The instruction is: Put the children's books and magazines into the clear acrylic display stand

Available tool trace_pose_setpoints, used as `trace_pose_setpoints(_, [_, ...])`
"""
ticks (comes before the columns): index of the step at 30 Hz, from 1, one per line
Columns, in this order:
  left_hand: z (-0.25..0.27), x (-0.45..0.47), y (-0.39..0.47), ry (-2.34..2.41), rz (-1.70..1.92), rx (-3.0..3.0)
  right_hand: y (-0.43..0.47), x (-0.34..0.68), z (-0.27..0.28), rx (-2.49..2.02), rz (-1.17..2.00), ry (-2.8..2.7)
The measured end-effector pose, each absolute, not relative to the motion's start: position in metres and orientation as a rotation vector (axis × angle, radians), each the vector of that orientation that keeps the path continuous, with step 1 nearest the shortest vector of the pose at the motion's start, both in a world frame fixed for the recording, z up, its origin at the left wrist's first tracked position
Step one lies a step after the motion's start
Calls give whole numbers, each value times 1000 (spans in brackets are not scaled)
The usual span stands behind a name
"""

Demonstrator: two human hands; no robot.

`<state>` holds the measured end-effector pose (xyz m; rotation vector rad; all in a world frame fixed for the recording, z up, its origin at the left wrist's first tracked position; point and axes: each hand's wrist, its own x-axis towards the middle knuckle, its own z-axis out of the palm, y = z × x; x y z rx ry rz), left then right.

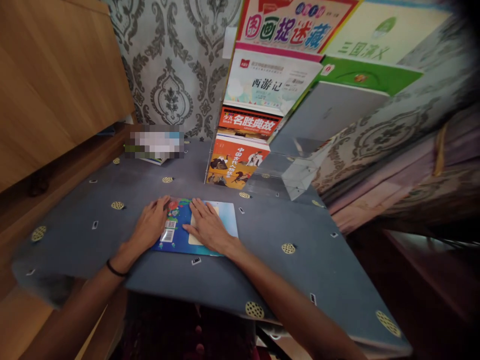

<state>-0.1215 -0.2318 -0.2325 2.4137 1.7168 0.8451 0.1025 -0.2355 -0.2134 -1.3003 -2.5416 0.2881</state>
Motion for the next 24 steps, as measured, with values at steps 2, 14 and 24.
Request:
trace_pose_setpoints(2, [-231,-121,-233,1720,836,2406,-237,109,-214,-1328,280,-2531])
trace_pose_setpoints(14, [-229,-120,-234,1734,828,2381,-246,143,-214,-1486,268,-2499])
trace_pose_setpoints(24, [-229,-127,-231,1711,866,2263,-247,160,-225,-1527,203,-2460])
